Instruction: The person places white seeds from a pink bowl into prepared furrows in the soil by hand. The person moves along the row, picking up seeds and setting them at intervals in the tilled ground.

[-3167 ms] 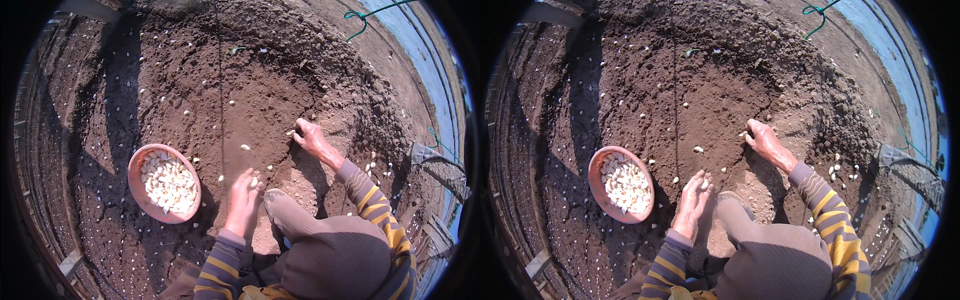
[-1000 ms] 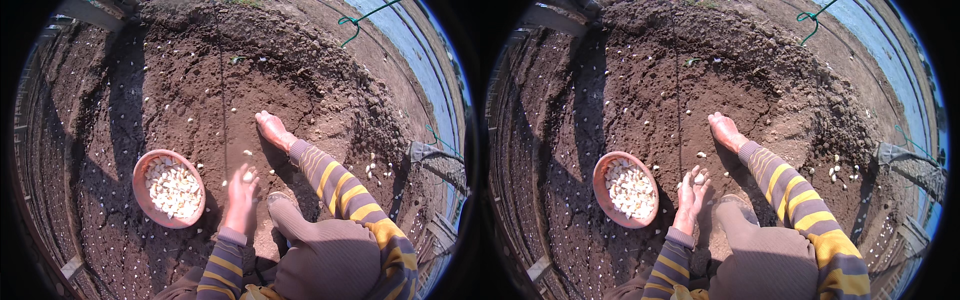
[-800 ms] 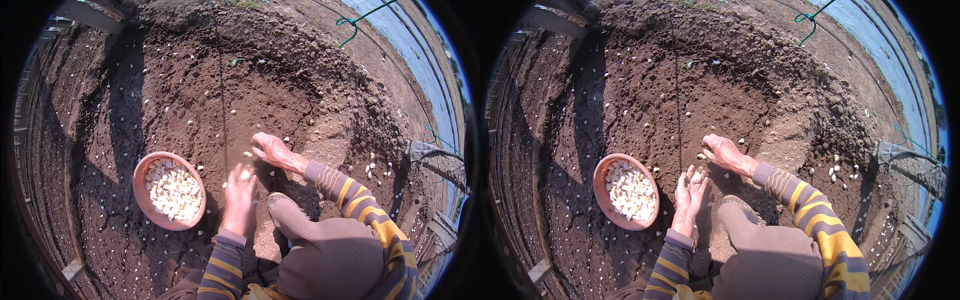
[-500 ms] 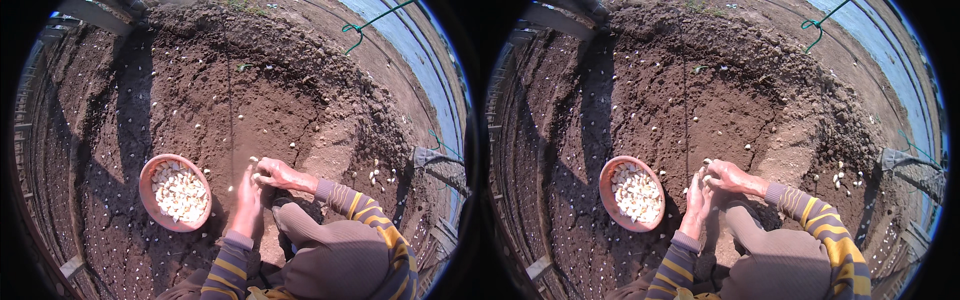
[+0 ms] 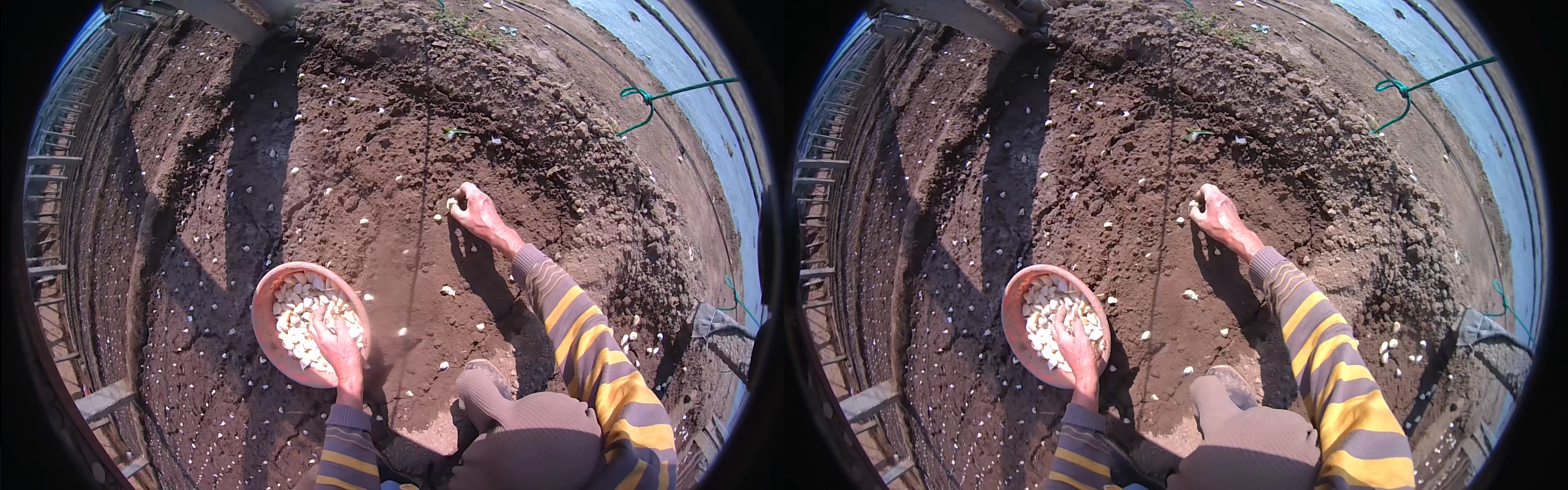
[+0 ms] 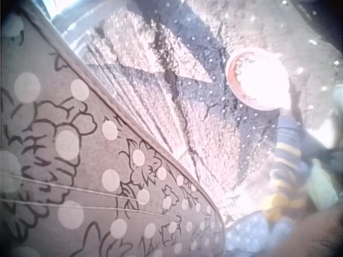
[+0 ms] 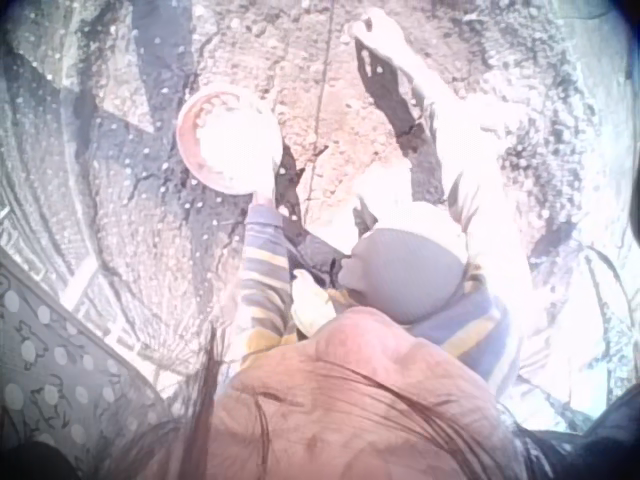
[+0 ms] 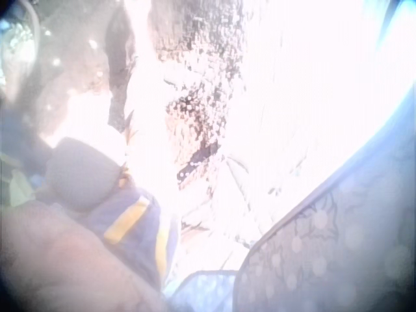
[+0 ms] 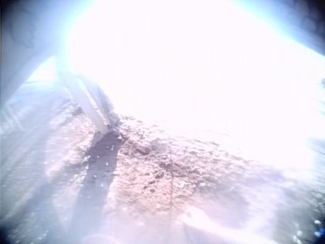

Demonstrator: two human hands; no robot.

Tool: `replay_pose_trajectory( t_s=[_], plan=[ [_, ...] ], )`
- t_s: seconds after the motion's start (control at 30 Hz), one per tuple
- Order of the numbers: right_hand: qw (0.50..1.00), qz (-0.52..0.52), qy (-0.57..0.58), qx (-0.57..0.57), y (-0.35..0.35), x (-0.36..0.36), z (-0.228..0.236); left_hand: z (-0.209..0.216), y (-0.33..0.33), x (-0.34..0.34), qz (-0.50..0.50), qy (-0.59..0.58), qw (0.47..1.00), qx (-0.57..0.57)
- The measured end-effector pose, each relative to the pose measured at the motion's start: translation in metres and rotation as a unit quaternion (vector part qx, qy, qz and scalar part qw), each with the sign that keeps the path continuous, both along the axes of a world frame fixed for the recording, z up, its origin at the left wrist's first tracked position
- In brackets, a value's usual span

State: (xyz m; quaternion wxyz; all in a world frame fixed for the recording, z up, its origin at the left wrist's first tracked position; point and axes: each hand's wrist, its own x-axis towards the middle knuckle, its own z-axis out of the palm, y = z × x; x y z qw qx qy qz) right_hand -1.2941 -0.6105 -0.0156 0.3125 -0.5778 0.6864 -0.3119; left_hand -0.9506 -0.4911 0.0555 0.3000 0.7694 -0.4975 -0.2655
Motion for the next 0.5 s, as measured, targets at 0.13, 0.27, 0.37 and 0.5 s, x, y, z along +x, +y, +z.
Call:
replay_pose_trajectory(
  t_s=[0.13,0.27,0.37,0.5],
  plan=[
    [0.976,0.13,0.157,-0.075,-0.009,0.015,-0.007,-0.025,0.002,0.03,-0.067,-0.147,0.985,0.061],
    [0.968,0.181,0.157,-0.069,-0.01,0.002,-0.005,-0.043,0.008,0.028,-0.121,-0.261,0.953,0.093],
    [0.975,0.118,0.175,-0.076,-0.033,-0.003,-0.001,-0.05,0.009,0.027,-0.122,-0.267,0.95,0.103],
    [0.947,-0.004,0.273,-0.172,-0.104,-0.019,0.002,-0.048,0.011,0.03,-0.126,-0.281,0.946,0.103]
  ],
)
